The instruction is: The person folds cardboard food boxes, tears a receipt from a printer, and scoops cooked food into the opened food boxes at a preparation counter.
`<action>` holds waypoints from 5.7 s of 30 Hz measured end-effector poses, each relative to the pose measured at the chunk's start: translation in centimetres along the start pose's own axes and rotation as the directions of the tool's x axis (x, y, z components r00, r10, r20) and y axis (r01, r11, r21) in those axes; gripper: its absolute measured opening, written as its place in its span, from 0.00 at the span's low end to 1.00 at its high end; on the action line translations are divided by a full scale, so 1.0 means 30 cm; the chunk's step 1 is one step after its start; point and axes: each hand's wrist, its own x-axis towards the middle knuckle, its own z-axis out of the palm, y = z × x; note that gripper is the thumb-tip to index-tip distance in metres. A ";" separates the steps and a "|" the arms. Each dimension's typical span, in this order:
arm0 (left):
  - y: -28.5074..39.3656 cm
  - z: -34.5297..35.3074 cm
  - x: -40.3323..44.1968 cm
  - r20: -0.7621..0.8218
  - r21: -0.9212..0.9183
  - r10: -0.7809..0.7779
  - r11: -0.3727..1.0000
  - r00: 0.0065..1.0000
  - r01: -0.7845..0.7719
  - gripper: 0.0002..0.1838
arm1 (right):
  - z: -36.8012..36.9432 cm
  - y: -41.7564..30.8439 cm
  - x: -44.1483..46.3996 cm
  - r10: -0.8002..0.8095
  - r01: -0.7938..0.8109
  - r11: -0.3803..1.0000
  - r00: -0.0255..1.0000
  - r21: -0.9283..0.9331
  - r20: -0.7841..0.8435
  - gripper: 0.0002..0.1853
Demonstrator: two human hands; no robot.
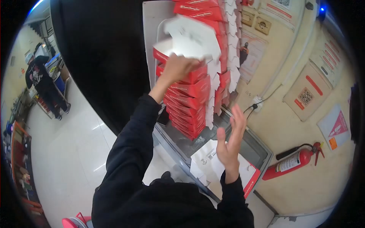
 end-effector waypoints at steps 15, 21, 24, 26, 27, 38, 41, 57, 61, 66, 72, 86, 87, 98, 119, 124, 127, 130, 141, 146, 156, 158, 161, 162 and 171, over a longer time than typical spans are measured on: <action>-0.058 -0.562 -1.077 -0.022 0.349 0.125 0.931 0.992 -0.109 0.08 | 0.674 -0.404 -0.436 0.012 -0.546 0.509 0.777 0.665 0.629 0.06; 0.050 -0.963 -1.898 -0.262 0.362 -0.695 0.573 0.670 0.735 0.05 | 1.068 -0.766 -0.571 -0.311 -0.496 0.505 0.658 0.706 0.686 0.08; 0.178 -1.083 -2.201 -0.387 0.251 -0.845 0.290 0.370 0.924 0.06 | 1.336 -1.024 -0.662 -0.450 -0.550 0.471 0.524 0.690 0.723 0.08; 0.227 -1.136 -2.330 -0.460 0.193 -0.865 0.123 0.201 0.973 0.04 | 1.476 -1.183 -0.724 -0.534 -0.588 0.455 0.422 0.669 0.733 0.08; 0.248 -1.160 -2.376 -0.491 0.166 -0.860 0.063 0.138 0.984 0.04 | 1.538 -1.248 -0.756 -0.582 -0.590 0.458 0.366 0.665 0.726 0.08; -0.083 -1.568 -2.764 -0.712 0.150 -0.702 -0.168 -0.012 0.974 0.04 | 2.229 -1.660 -1.225 -0.640 -0.706 0.561 -0.039 0.432 0.767 0.08; -0.296 -1.781 -2.860 -0.811 0.176 -0.585 -0.197 0.028 0.964 0.04 | 2.565 -1.763 -1.313 -0.670 -0.677 0.535 0.026 0.506 0.742 0.08; -1.036 -2.818 -3.268 -0.666 0.742 0.165 0.243 0.727 0.625 0.11 | 3.405 -3.252 -1.975 -0.973 -0.676 0.208 -0.214 0.706 0.082 0.10; -1.000 -3.066 -3.602 -0.723 0.691 0.158 0.177 0.673 0.701 0.11 | 3.354 -3.529 -2.348 -0.875 -0.676 0.252 -0.465 0.692 -0.136 0.13; -0.868 -3.501 -3.935 -0.796 0.605 0.106 0.130 0.596 0.786 0.11 | 3.626 -3.645 -2.774 -0.641 -0.422 0.239 -0.745 0.874 -0.185 0.17; -0.740 -3.920 -4.318 -0.843 0.538 0.058 0.119 0.535 0.835 0.11 | 3.913 -3.809 -2.964 -0.329 -0.003 0.540 -0.921 0.842 0.208 0.15; -0.326 -4.784 -5.235 -0.750 0.576 0.257 -0.199 0.609 0.793 0.11 | 4.096 -4.807 -4.121 -0.320 0.059 0.259 -0.936 0.964 0.143 0.15; -0.283 -4.833 -5.273 -0.742 0.569 0.263 -0.239 0.616 0.787 0.11 | 4.149 -4.879 -4.230 -0.385 0.000 0.138 -0.921 0.990 0.054 0.15; 0.569 -5.226 -5.693 -0.858 0.308 0.186 -0.560 0.478 0.770 0.11 | 3.142 -6.088 -5.161 -0.728 -0.478 -0.120 -0.554 0.870 -0.405 0.06; 1.993 -5.741 -6.696 -0.536 -0.794 0.842 -0.483 -0.051 0.368 0.05 | 2.756 -6.840 -6.039 -0.386 -0.155 -0.176 -0.898 0.972 -0.213 0.22; 2.281 -5.878 -6.766 -0.466 -0.825 0.884 -0.449 0.036 0.342 0.05 | 1.815 -7.360 -6.159 -0.445 -0.559 -0.153 -0.697 0.815 -0.562 0.09; 2.478 -5.895 -6.778 -0.432 -0.837 0.899 -0.429 0.071 0.339 0.07 | 1.436 -7.484 -6.264 -0.437 -0.804 -0.023 -0.526 0.594 -0.729 0.06; 2.713 -5.863 -6.825 -0.353 -0.889 0.935 -0.347 0.034 0.300 0.09 | 1.101 -7.516 -6.264 -0.453 -0.918 -0.008 -0.349 0.395 -0.820 0.07; 3.561 -5.877 -7.041 -0.518 -0.854 0.851 -0.521 -0.083 -0.008 0.35 | 0.478 -7.413 -6.342 -0.454 -0.955 -0.095 -0.210 0.282 -0.866 0.09; 3.686 -5.937 -7.118 -0.449 -0.850 0.836 -0.508 -0.316 -0.137 0.54 | 0.394 -7.416 -6.386 -0.462 -0.944 -0.115 -0.226 0.311 -0.858 0.09; 3.759 -5.966 -7.165 -0.381 -0.807 0.792 -0.536 -0.478 -0.246 0.57 | 0.372 -7.385 -6.452 -0.446 -0.931 -0.065 -0.296 0.360 -0.845 0.10; 3.775 -5.956 -7.169 -0.439 -0.794 0.767 -0.575 -0.468 -0.197 0.52 | 0.371 -7.383 -6.460 -0.447 -0.930 -0.057 -0.302 0.363 -0.842 0.10; 3.791 -5.945 -7.187 -0.529 -0.774 0.727 -0.625 -0.438 -0.103 0.41 | 0.368 -7.380 -6.467 -0.450 -0.925 -0.045 -0.318 0.377 -0.834 0.10; 3.787 -5.948 -7.185 -0.532 -0.780 0.727 -0.620 -0.434 -0.082 0.39 | 0.364 -7.382 -6.464 -0.452 -0.921 -0.032 -0.333 0.388 -0.828 0.10; 3.803 -5.985 -7.161 -0.649 -0.758 0.664 -0.609 -0.372 0.235 0.19 | 0.332 -7.382 -6.488 -0.456 -0.915 -0.056 -0.333 0.400 -0.825 0.12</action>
